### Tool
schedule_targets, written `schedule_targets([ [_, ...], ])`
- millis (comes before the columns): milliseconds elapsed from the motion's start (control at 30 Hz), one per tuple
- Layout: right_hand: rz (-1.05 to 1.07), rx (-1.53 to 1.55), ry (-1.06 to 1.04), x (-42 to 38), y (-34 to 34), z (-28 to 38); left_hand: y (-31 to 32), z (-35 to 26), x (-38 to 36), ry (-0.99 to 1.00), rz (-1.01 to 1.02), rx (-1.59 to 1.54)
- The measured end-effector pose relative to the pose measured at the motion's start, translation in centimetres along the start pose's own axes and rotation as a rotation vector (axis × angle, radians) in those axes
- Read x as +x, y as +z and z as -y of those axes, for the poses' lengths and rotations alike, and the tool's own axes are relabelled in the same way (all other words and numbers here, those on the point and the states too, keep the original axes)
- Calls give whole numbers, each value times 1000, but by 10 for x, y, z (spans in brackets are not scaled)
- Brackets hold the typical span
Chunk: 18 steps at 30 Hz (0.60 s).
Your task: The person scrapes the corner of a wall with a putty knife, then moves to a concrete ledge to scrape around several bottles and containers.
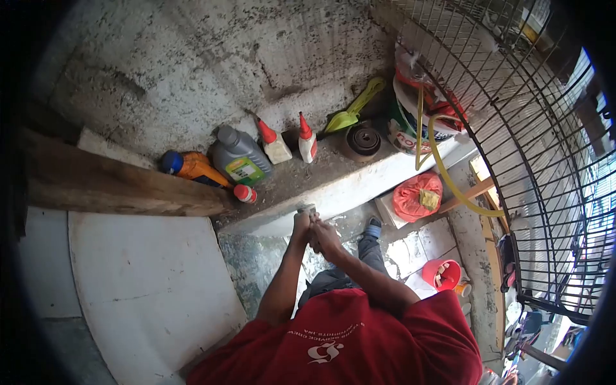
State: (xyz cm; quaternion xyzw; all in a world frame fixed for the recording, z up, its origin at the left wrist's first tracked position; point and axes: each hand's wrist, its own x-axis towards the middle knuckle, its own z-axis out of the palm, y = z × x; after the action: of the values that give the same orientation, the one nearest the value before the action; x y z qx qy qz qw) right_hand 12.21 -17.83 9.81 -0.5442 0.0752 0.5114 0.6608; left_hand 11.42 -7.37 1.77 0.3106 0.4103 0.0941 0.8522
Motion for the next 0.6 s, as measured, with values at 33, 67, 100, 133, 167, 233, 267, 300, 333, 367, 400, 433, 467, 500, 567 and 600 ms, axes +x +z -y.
schedule_targets([
  [33,41,69,-55,3,-7,-15,5,-4,-10,11,1,50],
  [67,41,-8,-120,6,-8,-11,12,-10,-11,-3,-7,53],
  [100,42,-87,-175,8,-9,-10,14,-14,-12,-21,-23,54],
  [133,21,-15,-83,12,-9,-11,14,-14,-12,-41,-44,53],
  [167,-6,60,8,16,-9,-11,5,-4,3,-27,-19,88],
  [233,34,158,1,33,-20,-24,-3,10,13,-50,-68,85],
  [267,16,126,14,26,-20,-23,-3,14,14,-62,-91,81],
  [300,31,131,-4,12,-16,-20,2,10,6,-45,-92,42],
  [333,47,138,-30,0,-10,-13,8,4,3,-31,-94,51],
  [367,62,142,-55,-4,-8,-7,12,1,2,-18,-97,58],
  [400,58,69,-113,3,-11,-7,13,0,1,-8,-106,61],
  [433,50,-3,-163,14,-16,-11,8,2,8,-8,-107,116],
  [467,50,13,-125,17,-21,-14,8,4,8,-14,-109,103],
  [500,49,29,-88,20,-26,-18,11,7,8,-16,-110,86],
  [567,66,88,12,15,-31,-22,13,11,3,27,-147,114],
  [600,87,130,67,6,-26,-13,17,6,-4,50,-155,83],
])
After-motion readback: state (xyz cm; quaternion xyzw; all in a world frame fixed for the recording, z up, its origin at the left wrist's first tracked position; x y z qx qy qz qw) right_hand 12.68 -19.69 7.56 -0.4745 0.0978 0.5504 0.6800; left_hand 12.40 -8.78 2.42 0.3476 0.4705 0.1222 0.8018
